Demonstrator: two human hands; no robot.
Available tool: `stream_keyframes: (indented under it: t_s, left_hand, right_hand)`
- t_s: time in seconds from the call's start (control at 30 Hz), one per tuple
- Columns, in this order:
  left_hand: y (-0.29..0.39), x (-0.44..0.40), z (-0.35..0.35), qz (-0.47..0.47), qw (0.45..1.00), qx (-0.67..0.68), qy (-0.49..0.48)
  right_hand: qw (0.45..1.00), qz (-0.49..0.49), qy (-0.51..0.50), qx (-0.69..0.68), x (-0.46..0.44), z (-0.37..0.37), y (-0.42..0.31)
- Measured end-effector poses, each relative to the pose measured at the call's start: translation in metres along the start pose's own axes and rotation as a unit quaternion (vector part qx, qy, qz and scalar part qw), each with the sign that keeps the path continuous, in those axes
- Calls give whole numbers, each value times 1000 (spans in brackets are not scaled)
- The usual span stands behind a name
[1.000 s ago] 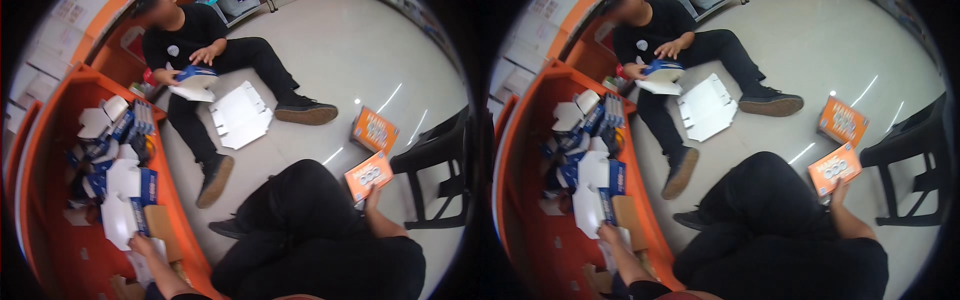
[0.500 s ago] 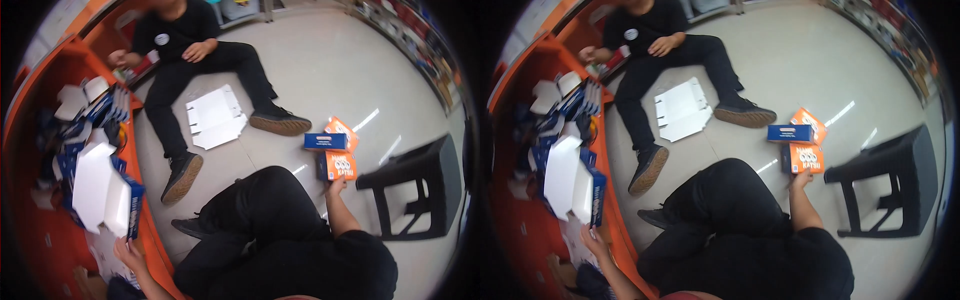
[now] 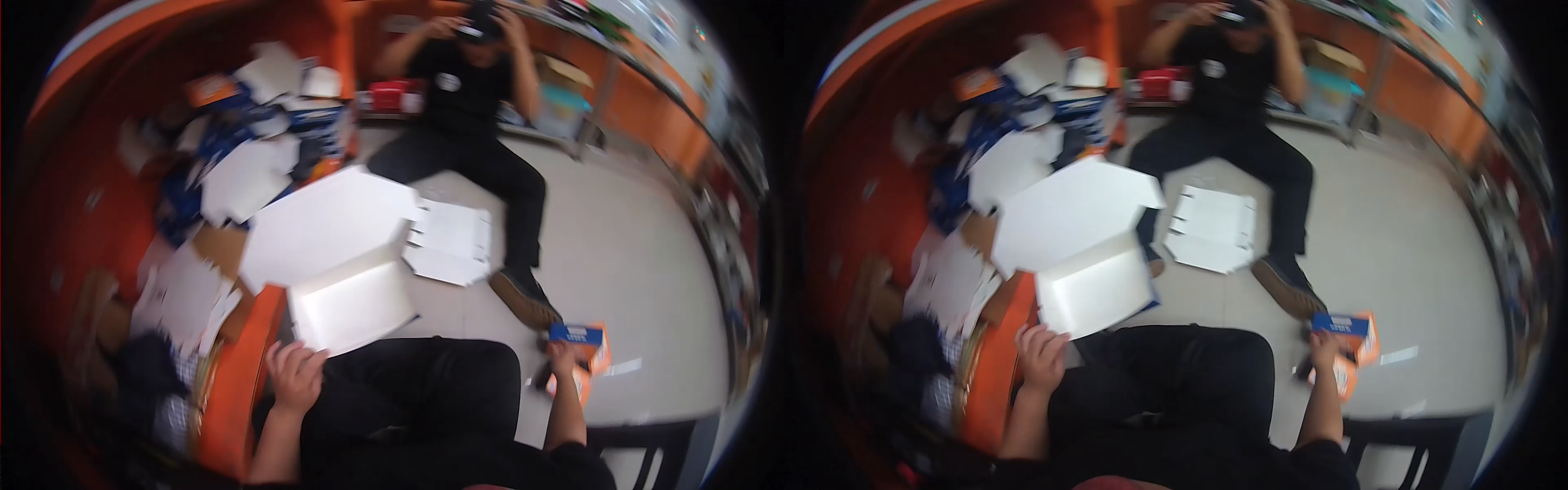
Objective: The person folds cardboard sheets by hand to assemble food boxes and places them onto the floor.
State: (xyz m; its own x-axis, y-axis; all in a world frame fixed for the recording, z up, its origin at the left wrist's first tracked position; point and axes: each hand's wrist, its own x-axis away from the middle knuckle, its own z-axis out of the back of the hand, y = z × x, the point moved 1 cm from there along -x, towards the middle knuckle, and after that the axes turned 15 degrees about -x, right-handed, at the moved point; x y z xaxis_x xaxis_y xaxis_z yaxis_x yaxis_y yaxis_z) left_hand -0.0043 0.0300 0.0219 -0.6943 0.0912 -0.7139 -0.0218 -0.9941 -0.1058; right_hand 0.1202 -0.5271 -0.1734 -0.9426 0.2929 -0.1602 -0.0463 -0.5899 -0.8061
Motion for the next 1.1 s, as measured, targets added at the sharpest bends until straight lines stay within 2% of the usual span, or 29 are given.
stream_keyframes:
  t_s: [0.03,0.07,0.1,0.13,0.17,0.2,0.23,0.3,0.37,0.43,0.5,0.53,0.57,0.63,0.67,0.73,0.77,0.83,0.87,0.97,1.0,1.07,1.1]
  left_hand:
    - [4,0,7,3,1000,-5,7]
    - [3,4,13,14,1000,-8,8]
    - [4,10,18,26,1000,-6,11]
    - [5,14,18,30,999,0,15]
    - [8,21,17,45,999,17,18]
    - [9,30,19,48,998,36,14]
    - [8,39,24,43,997,56,9]
    - [12,49,30,20,998,62,-14]
    - [14,57,34,-14,998,57,-26]
    - [13,62,40,-30,997,66,-34]
    - [12,72,46,-14,996,85,-33]
    - [5,79,48,-22,994,107,-28]
    - [-4,84,47,93,977,191,32]
    - [-15,90,42,289,874,366,137]
    - [-19,88,35,331,805,475,128]
    - [-34,76,26,402,627,661,93]
    - [-34,68,21,353,558,747,75]
    - [-29,54,10,289,565,773,26]
    - [-28,55,7,333,585,739,-32]
    - [-30,30,11,430,664,604,-93]
    - [-30,27,13,464,665,575,-110]
    - [-27,25,13,460,689,558,-46]
    - [-25,26,14,459,700,548,-16]
  right_hand:
    - [992,-27,92,86,-17,3,8]
    - [985,-68,160,20,-36,0,10]
    - [985,-27,166,-20,-52,-5,-6]
    - [965,17,129,-226,-65,-26,-26]
    - [983,33,27,-180,-36,-35,-145]
    - [958,97,-86,-255,-20,-56,-198]
    - [929,118,-221,-272,-3,-72,-241]
    - [833,87,-412,-360,25,-103,-300]
    - [736,31,-498,-457,32,-133,-323]
    - [775,-28,-476,-415,39,-152,-332]
    - [767,-69,-433,-469,59,-165,-346]
    - [759,-56,-408,-504,69,-168,-356]
    - [757,-51,-399,-515,72,-174,-360]
    - [757,-54,-356,-546,74,-177,-357]
    - [784,-48,-357,-505,67,-180,-350]
    - [757,-96,-381,-522,76,-178,-363]
    - [742,-122,-393,-530,80,-179,-370]
    - [771,-97,-400,-485,89,-190,-370]
    - [786,-83,-402,-461,91,-195,-369]
    - [815,60,-346,-461,88,-198,-373]
    - [814,35,-342,-468,87,-190,-381]
    - [848,-69,-315,-421,83,-175,-399]
    - [811,-79,-308,-491,85,-177,-403]
